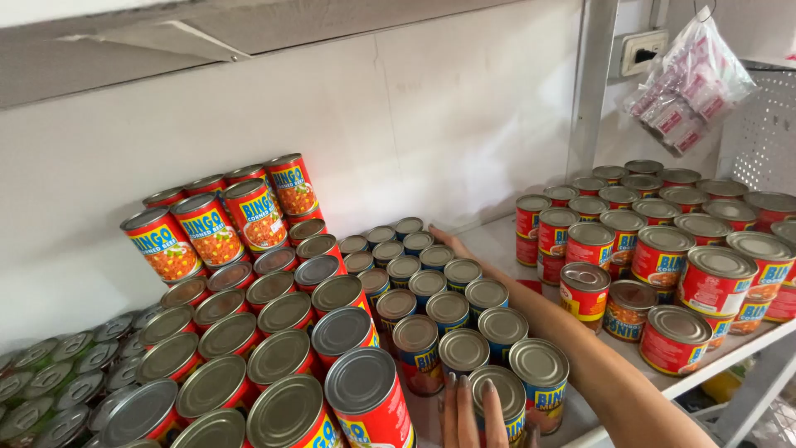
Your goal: Organizing and stocking various canned goods on a grocery store shelf.
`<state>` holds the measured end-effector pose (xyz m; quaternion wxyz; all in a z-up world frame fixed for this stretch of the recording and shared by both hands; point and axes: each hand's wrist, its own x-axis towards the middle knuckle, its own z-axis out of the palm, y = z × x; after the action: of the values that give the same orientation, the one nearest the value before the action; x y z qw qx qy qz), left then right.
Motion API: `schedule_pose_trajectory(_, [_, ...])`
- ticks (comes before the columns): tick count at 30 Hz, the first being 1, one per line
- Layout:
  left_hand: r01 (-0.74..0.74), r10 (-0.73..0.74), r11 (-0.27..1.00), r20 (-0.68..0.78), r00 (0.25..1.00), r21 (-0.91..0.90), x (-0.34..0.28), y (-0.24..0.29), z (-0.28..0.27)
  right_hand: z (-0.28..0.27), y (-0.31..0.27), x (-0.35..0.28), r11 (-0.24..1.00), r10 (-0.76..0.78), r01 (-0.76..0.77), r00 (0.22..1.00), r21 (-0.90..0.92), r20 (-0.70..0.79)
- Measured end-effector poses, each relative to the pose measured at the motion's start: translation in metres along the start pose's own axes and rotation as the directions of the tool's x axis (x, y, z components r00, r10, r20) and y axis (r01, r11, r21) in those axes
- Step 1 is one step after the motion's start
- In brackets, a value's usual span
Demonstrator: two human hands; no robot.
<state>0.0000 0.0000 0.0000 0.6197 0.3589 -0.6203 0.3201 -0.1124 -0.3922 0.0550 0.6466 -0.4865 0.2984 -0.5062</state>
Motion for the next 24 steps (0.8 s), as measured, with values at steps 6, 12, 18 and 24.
schedule_pose_trajectory(6, [-0.052, 0.054, 0.998, 0.039, 0.998, -0.045, 0.036, 0.006, -0.032, 0.054, -0.081, -0.072, 0.889, 0.273, -0.286, 0.958, -0.358, -0.089])
schedule_pose_trajectory(12, [-0.091, 0.102, 0.993, 0.170, 0.980, -0.070, 0.070, 0.010, -0.066, 0.113, -0.152, -0.121, 0.568, 0.098, -0.226, 0.973, -0.792, -0.208])
schedule_pose_trajectory(18, [-0.060, 0.082, 0.994, 0.265, 0.961, -0.089, 0.082, 0.013, -0.084, 0.198, -0.220, -0.263, 0.627, -0.183, -0.053, 0.960, -0.777, -0.214])
schedule_pose_trajectory(24, [-0.020, 0.037, 0.998, 0.347, 0.937, -0.052, 0.095, 0.023, -0.101, -0.011, -0.083, -0.166, 0.997, 0.078, -0.081, 0.926, 0.007, -0.370])
